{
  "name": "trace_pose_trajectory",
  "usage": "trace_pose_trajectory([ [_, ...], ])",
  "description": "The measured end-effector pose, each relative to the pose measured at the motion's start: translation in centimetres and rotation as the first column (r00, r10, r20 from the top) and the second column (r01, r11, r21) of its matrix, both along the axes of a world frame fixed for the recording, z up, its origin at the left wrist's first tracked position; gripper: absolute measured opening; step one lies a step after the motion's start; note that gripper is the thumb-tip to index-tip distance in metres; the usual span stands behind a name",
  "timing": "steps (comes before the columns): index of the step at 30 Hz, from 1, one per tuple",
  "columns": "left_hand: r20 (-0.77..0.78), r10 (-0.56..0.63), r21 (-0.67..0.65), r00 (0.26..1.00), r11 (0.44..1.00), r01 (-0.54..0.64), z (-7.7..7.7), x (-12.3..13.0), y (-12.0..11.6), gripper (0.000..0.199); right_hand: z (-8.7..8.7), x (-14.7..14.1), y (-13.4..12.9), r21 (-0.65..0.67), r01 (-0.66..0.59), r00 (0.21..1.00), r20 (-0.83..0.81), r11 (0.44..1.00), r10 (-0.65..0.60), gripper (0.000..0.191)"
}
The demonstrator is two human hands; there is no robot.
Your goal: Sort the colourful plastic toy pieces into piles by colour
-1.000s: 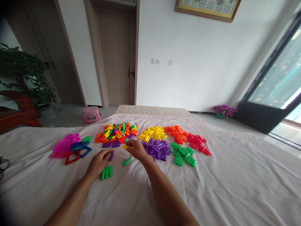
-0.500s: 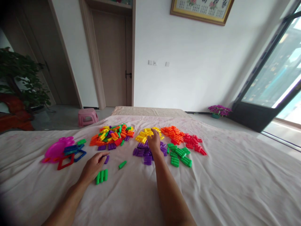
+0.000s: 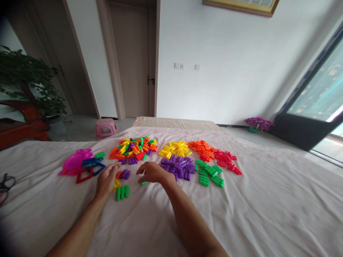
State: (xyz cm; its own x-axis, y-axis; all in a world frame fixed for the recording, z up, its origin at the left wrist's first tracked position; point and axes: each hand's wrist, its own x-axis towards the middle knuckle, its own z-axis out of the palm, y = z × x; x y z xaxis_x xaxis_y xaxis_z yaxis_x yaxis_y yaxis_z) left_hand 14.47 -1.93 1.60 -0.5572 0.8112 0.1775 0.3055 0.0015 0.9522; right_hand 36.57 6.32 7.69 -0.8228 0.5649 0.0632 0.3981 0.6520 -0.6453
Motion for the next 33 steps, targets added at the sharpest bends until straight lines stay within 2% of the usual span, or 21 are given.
trace_pose_trajectory([
  [3,-0.024,0.023,-0.011,0.999,1.0,-0.023,0.1,0.0,-0.1,0.041,-0.3,0.0,-0.4,0.14,-0.104,0.981,0.178,0.985,0.078,0.036],
  [7,-0.095,0.019,-0.023,0.995,1.0,-0.021,0.0,-0.1,-0.2,0.04,-0.7,0.0,-0.4,0.139,-0.121,0.967,0.242,0.983,0.085,0.022],
  [11,-0.173,0.014,-0.049,0.985,0.999,-0.023,-0.5,-0.5,0.0,0.038,0.5,0.9,-0.2,0.096,-0.043,0.979,0.204,0.994,0.023,0.019],
  [15,-0.144,0.007,-0.073,0.99,0.997,-0.018,-1.2,-0.9,0.3,0.04,3.2,3.8,0.8,0.141,0.167,0.979,0.091,0.976,-0.181,0.027],
  [18,-0.113,-0.007,-0.054,0.994,0.999,0.001,-1.4,-1.0,0.4,0.041,4.9,7.1,1.8,0.212,0.351,0.926,0.069,0.912,-0.372,0.026],
  [21,-0.111,0.001,-0.037,0.994,0.999,-0.005,-1.4,-1.1,0.4,0.039,5.8,11.1,2.7,0.285,0.494,0.826,0.142,0.821,-0.546,0.025],
  [23,-0.113,0.004,-0.039,0.994,0.999,-0.009,-1.5,-1.1,0.3,0.037,6.0,13.8,3.0,0.301,0.598,0.727,0.185,0.743,-0.661,0.026],
  [25,-0.115,0.004,-0.039,0.993,0.999,-0.008,-1.7,-1.2,0.4,0.037,6.0,16.4,3.0,0.31,0.705,0.606,0.204,0.638,-0.768,0.028],
  [28,-0.072,-0.007,-0.021,0.997,1.0,0.005,-2.2,-1.4,0.7,0.036,6.3,18.9,2.7,0.335,0.795,0.469,0.189,0.505,-0.863,0.029],
  [30,0.007,-0.001,0.008,1.0,1.0,0.001,-2.5,-1.5,1.0,0.037,6.8,19.0,2.4,0.347,0.803,0.46,0.157,0.485,-0.874,0.029],
  [32,0.115,0.009,0.045,0.993,0.999,-0.014,-2.4,-1.5,1.1,0.037,7.3,17.6,2.2,0.349,0.769,0.531,0.119,0.536,-0.839,0.03],
  [33,0.172,0.012,0.062,0.985,0.998,-0.023,-2.3,-1.5,1.1,0.038,7.5,16.5,2.1,0.344,0.733,0.591,0.106,0.587,-0.8,0.03],
])
